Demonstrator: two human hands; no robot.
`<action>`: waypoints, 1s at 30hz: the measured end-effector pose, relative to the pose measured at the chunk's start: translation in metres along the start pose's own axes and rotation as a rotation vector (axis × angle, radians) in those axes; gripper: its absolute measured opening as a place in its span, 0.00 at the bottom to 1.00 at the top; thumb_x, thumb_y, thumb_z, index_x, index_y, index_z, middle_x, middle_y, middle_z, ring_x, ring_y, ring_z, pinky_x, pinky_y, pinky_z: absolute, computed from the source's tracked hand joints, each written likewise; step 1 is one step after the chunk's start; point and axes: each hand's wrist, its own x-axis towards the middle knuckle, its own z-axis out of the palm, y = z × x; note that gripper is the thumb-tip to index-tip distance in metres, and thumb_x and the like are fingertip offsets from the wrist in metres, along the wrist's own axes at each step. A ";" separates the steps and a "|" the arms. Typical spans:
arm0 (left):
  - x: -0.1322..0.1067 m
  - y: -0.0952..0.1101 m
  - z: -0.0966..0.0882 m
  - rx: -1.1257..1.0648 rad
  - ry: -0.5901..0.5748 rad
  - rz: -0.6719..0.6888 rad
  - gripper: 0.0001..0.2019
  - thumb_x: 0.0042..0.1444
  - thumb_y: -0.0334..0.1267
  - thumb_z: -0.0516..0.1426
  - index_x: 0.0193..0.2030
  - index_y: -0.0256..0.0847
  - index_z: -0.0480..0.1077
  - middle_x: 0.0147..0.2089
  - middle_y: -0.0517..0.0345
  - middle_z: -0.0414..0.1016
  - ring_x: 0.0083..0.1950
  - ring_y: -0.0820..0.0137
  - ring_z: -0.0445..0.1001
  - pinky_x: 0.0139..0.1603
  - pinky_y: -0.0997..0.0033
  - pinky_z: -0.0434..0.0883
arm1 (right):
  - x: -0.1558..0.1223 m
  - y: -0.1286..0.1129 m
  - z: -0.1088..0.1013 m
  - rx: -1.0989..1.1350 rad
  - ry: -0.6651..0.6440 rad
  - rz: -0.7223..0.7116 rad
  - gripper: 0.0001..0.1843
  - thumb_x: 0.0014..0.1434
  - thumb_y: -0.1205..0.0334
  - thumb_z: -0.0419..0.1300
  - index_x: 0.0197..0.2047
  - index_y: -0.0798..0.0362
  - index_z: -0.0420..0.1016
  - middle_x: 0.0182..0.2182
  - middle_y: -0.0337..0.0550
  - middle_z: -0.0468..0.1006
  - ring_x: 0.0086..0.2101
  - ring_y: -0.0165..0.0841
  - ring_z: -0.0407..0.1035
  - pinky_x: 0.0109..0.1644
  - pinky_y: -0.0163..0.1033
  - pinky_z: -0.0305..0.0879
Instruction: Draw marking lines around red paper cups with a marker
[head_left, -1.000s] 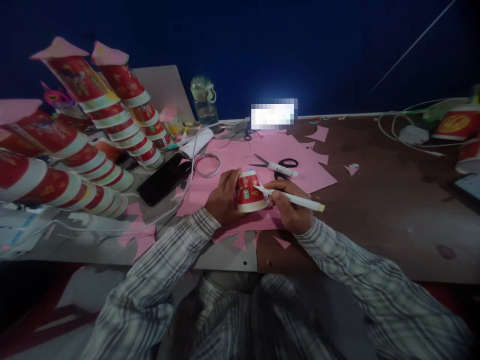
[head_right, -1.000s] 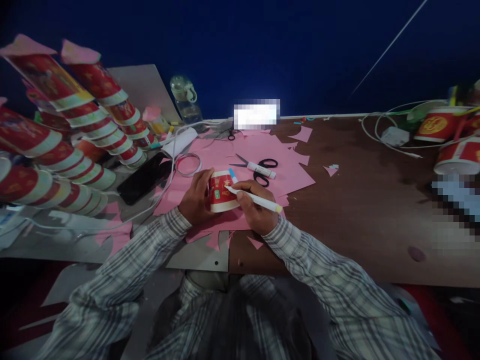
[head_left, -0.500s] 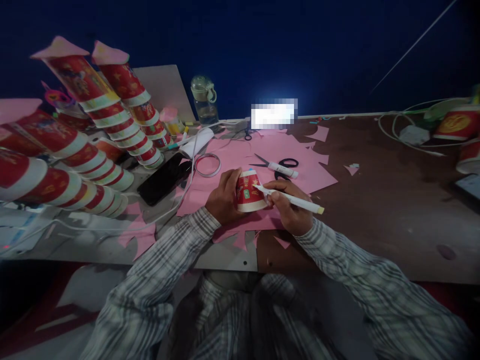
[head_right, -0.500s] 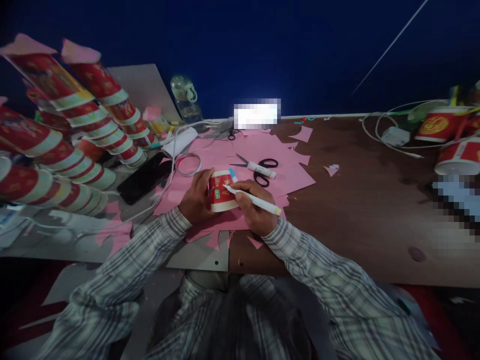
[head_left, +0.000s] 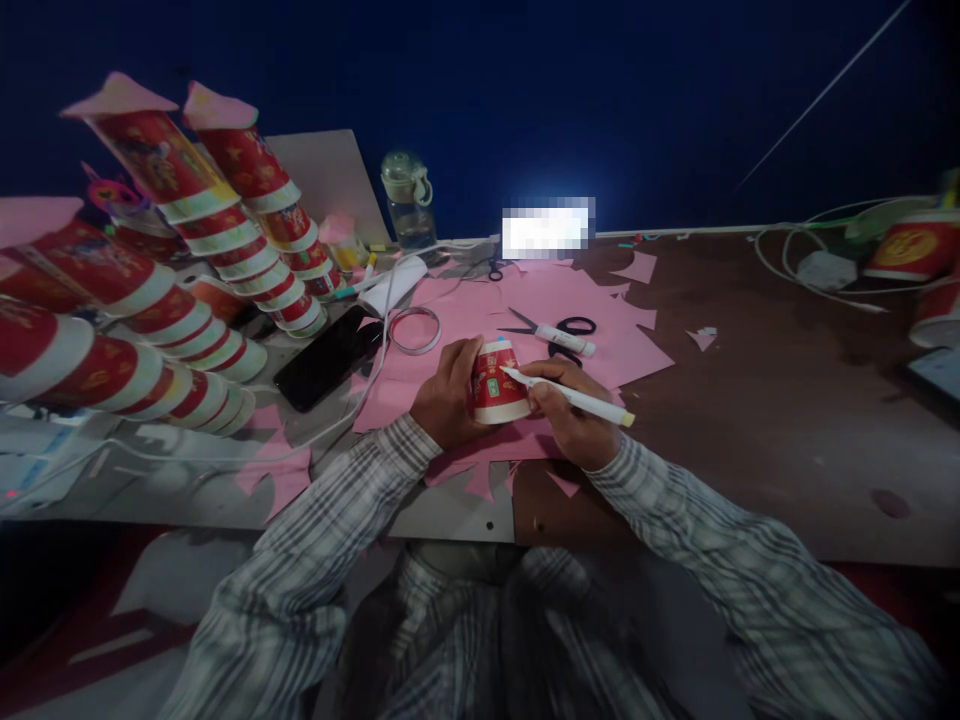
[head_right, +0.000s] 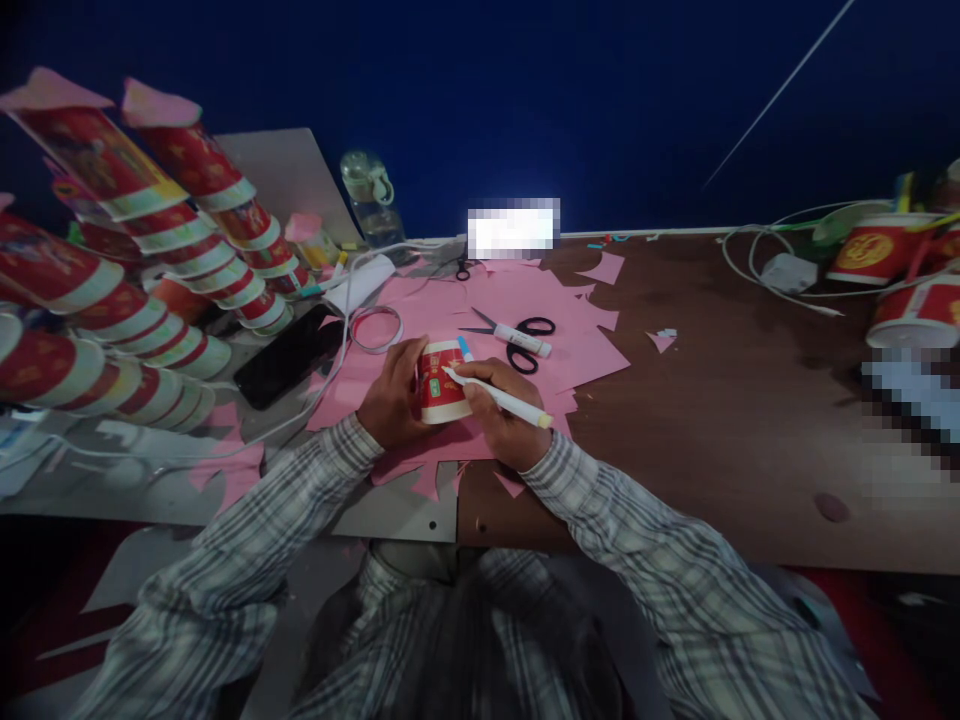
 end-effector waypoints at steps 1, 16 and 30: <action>0.000 0.000 0.000 -0.003 -0.001 -0.002 0.48 0.52 0.60 0.62 0.70 0.32 0.51 0.61 0.32 0.66 0.64 0.47 0.68 0.57 0.47 0.76 | 0.000 0.000 0.000 0.003 -0.004 -0.002 0.12 0.67 0.58 0.55 0.45 0.54 0.78 0.34 0.46 0.81 0.35 0.36 0.77 0.40 0.44 0.77; 0.001 0.003 -0.001 -0.011 -0.013 -0.050 0.50 0.49 0.63 0.64 0.69 0.32 0.53 0.61 0.32 0.66 0.65 0.45 0.67 0.59 0.44 0.74 | 0.000 -0.003 -0.003 -0.012 -0.037 0.041 0.14 0.67 0.55 0.55 0.43 0.53 0.78 0.31 0.44 0.81 0.31 0.35 0.76 0.37 0.42 0.76; 0.000 0.001 0.001 0.005 0.052 0.036 0.49 0.51 0.63 0.62 0.69 0.30 0.52 0.60 0.32 0.67 0.63 0.47 0.69 0.59 0.46 0.74 | -0.004 0.009 -0.005 0.047 0.044 0.071 0.13 0.68 0.55 0.56 0.46 0.53 0.78 0.32 0.44 0.80 0.32 0.33 0.75 0.38 0.42 0.74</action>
